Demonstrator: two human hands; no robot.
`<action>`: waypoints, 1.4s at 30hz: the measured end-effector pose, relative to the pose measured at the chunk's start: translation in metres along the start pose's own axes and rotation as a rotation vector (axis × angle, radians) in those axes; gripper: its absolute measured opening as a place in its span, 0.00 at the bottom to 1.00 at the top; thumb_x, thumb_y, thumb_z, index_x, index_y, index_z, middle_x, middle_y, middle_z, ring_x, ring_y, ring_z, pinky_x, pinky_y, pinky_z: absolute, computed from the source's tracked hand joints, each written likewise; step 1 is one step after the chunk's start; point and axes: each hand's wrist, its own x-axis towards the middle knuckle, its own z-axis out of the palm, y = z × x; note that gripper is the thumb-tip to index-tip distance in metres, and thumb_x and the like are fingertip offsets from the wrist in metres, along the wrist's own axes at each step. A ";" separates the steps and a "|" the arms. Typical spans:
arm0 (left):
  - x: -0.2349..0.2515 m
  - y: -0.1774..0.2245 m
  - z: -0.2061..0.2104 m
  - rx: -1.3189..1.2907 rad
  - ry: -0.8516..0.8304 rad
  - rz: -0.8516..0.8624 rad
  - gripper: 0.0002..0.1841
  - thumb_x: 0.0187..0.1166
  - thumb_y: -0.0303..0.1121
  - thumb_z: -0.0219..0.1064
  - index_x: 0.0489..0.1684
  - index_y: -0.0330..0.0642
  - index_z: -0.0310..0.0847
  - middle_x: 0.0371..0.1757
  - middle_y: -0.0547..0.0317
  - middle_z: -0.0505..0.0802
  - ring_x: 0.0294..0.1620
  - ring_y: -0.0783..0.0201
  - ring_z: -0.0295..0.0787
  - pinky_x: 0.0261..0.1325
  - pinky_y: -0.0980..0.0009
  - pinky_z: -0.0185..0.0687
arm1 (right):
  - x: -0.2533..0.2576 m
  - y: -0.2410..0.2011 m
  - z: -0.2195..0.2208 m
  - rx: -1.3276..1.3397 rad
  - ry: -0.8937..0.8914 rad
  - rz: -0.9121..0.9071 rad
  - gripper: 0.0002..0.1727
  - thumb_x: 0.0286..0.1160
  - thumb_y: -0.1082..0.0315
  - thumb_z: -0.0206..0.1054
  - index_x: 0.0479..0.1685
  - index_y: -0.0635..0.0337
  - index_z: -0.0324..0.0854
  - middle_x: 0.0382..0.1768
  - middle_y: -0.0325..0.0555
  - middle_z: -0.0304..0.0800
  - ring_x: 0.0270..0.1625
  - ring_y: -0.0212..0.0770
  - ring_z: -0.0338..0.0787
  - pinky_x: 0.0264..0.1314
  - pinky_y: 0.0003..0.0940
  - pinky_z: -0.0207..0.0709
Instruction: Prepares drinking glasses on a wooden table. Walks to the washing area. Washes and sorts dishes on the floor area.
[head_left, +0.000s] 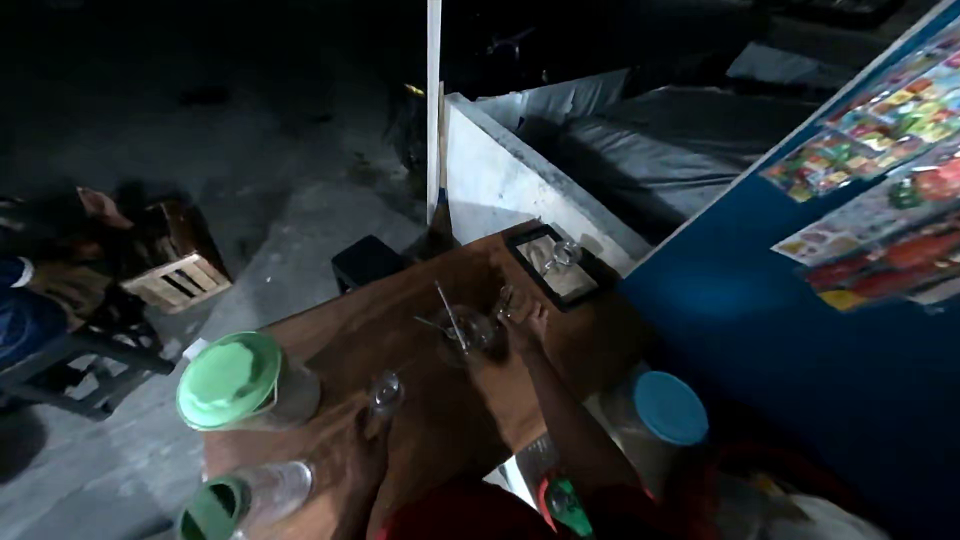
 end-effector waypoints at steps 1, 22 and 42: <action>0.005 0.007 0.005 0.053 -0.001 -0.041 0.31 0.80 0.46 0.72 0.78 0.37 0.73 0.71 0.41 0.87 0.71 0.50 0.85 0.74 0.49 0.80 | 0.006 -0.002 -0.002 -0.042 -0.026 -0.088 0.55 0.68 0.39 0.77 0.91 0.61 0.58 0.90 0.71 0.51 0.91 0.69 0.56 0.89 0.60 0.61; 0.019 0.009 0.048 0.090 -0.086 -0.072 0.18 0.91 0.42 0.56 0.47 0.41 0.90 0.44 0.57 0.95 0.48 0.63 0.92 0.61 0.57 0.87 | 0.006 -0.048 -0.050 0.327 0.399 -0.553 0.16 0.90 0.63 0.59 0.51 0.70 0.84 0.44 0.55 0.88 0.43 0.41 0.90 0.50 0.36 0.87; 0.019 0.007 0.045 0.118 -0.168 -0.229 0.22 0.89 0.51 0.60 0.66 0.44 0.84 0.49 0.56 0.95 0.50 0.62 0.92 0.61 0.55 0.87 | 0.011 -0.033 0.089 -0.057 -0.289 -0.387 0.20 0.82 0.53 0.69 0.58 0.62 0.88 0.53 0.54 0.94 0.57 0.50 0.93 0.69 0.49 0.83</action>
